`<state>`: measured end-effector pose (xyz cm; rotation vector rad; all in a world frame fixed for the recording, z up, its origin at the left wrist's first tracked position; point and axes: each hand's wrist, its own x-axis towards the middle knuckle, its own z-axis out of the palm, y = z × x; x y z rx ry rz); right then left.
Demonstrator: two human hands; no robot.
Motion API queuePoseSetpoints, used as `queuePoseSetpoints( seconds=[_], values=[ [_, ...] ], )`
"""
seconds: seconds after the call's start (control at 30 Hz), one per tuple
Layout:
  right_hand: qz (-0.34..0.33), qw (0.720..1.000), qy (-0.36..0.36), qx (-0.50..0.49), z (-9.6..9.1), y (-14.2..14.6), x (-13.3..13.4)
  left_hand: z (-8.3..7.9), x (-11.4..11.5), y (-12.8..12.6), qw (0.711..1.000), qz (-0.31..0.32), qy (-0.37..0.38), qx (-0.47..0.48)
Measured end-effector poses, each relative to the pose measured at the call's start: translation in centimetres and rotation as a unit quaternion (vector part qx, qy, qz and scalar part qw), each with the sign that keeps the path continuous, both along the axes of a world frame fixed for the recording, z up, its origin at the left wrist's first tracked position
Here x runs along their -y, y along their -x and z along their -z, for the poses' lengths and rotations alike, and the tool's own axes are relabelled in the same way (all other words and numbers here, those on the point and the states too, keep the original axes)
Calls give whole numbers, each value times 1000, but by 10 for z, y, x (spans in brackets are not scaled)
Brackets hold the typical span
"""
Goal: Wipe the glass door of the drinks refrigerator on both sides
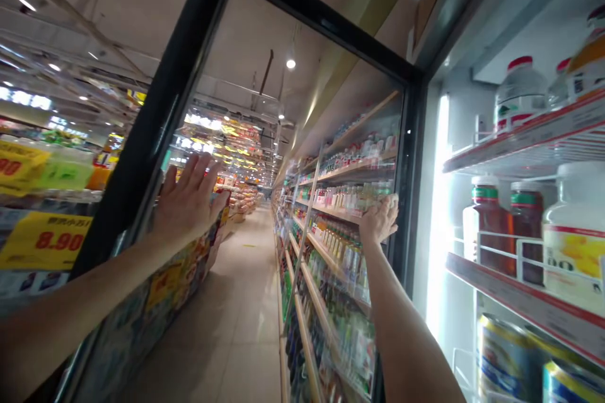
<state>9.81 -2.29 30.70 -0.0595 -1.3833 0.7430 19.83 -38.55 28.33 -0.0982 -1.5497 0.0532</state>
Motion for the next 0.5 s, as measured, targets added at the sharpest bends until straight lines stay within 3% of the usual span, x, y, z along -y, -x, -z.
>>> queuePoseSetpoints(
  seconds=[0.1,0.2,0.27,0.3,0.37,0.43,0.5],
  values=[
    [0,998,-67,-5,19,-2,39,0,0,2,1000,6,-3,5],
    [15,964,-265,-22,35,-8,84,1,1,7,1000,15,-3,6],
    [25,929,-367,-22,41,-10,89,1,1,9,1000,23,-7,6],
    [27,925,-378,-14,43,-10,81,0,1,10,1000,27,-11,8],
    [29,954,-297,16,42,-7,50,0,1,11,999,35,-18,16],
    [31,990,-131,51,39,-2,14,1,1,11,999,39,-25,28],
    [34,997,-11,68,38,0,-6,0,1,12,998,48,-32,41]
  ],
)
